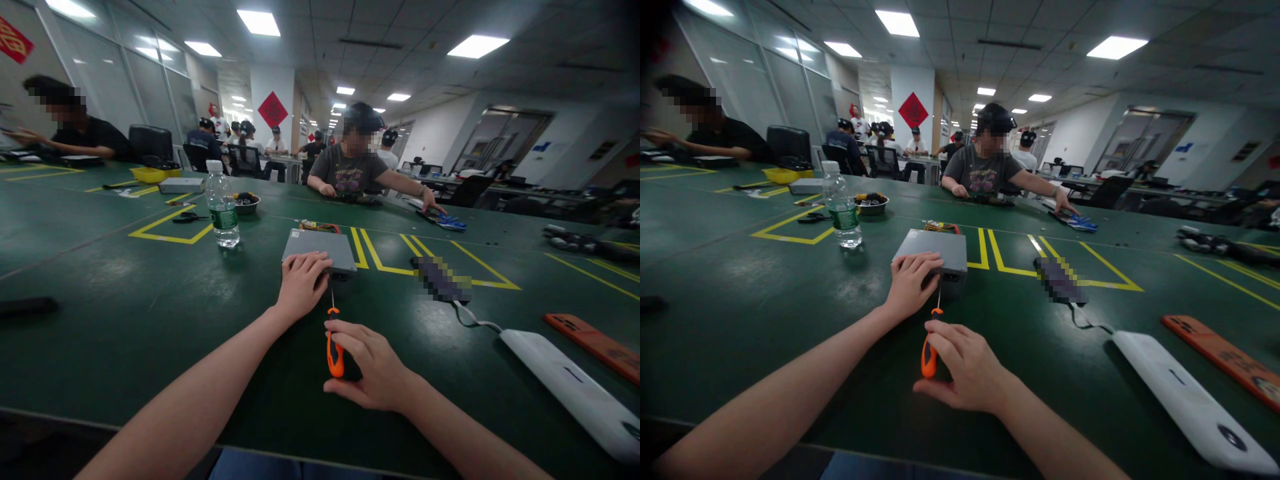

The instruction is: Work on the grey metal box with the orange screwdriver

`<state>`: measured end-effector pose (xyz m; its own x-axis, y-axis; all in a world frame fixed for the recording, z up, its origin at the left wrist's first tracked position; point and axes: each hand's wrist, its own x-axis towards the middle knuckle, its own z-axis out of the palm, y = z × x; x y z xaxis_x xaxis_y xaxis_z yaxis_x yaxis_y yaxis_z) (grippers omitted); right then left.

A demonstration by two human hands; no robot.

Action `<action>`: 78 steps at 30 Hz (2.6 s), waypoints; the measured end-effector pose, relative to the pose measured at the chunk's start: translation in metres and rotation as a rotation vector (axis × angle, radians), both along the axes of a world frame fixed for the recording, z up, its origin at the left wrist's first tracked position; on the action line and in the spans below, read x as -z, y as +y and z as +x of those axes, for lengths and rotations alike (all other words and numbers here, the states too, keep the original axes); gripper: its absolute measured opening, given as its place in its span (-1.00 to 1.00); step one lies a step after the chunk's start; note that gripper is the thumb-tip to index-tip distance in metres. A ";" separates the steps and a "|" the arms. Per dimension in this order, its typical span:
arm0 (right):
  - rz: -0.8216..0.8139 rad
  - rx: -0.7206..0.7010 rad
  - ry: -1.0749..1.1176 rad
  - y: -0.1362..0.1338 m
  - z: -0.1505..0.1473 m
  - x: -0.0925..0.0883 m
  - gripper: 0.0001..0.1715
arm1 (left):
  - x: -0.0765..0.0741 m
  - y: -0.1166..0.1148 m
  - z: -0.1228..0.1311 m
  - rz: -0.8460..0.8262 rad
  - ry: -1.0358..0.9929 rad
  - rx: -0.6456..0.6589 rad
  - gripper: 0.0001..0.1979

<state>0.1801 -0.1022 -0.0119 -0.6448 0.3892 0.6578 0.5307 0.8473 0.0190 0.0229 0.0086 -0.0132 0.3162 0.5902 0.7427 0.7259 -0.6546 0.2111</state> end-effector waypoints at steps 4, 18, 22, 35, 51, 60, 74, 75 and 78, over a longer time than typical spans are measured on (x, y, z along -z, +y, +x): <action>0.050 0.020 -0.162 -0.001 -0.002 -0.005 -0.64 | 0.000 0.000 -0.001 0.002 0.001 0.009 -0.76; 0.071 0.026 -0.094 0.000 -0.001 -0.003 -0.61 | -0.001 -0.001 -0.001 -0.002 0.013 0.007 -0.76; 0.110 0.012 -0.089 -0.001 -0.001 -0.004 -0.68 | -0.001 -0.001 -0.001 0.002 0.016 0.009 -0.76; 0.085 0.000 -0.128 0.000 -0.002 -0.004 -0.65 | 0.000 0.001 0.000 0.013 0.008 0.013 -0.76; 0.119 0.055 -0.077 -0.001 -0.003 0.001 -0.62 | 0.000 0.000 -0.001 0.003 0.000 0.015 -0.76; 0.044 0.046 -0.165 -0.003 -0.004 -0.005 -0.61 | 0.000 0.001 0.000 0.009 -0.003 0.020 -0.77; -0.003 0.012 -0.128 -0.002 -0.004 -0.005 -0.58 | -0.001 -0.001 -0.001 0.002 0.002 0.013 -0.77; 0.026 0.013 -0.137 -0.003 -0.004 -0.006 -0.61 | -0.001 -0.001 -0.001 0.002 0.004 0.011 -0.76; 0.096 0.006 -0.050 -0.002 0.001 -0.006 -0.66 | -0.001 0.000 -0.001 -0.002 0.009 0.002 -0.76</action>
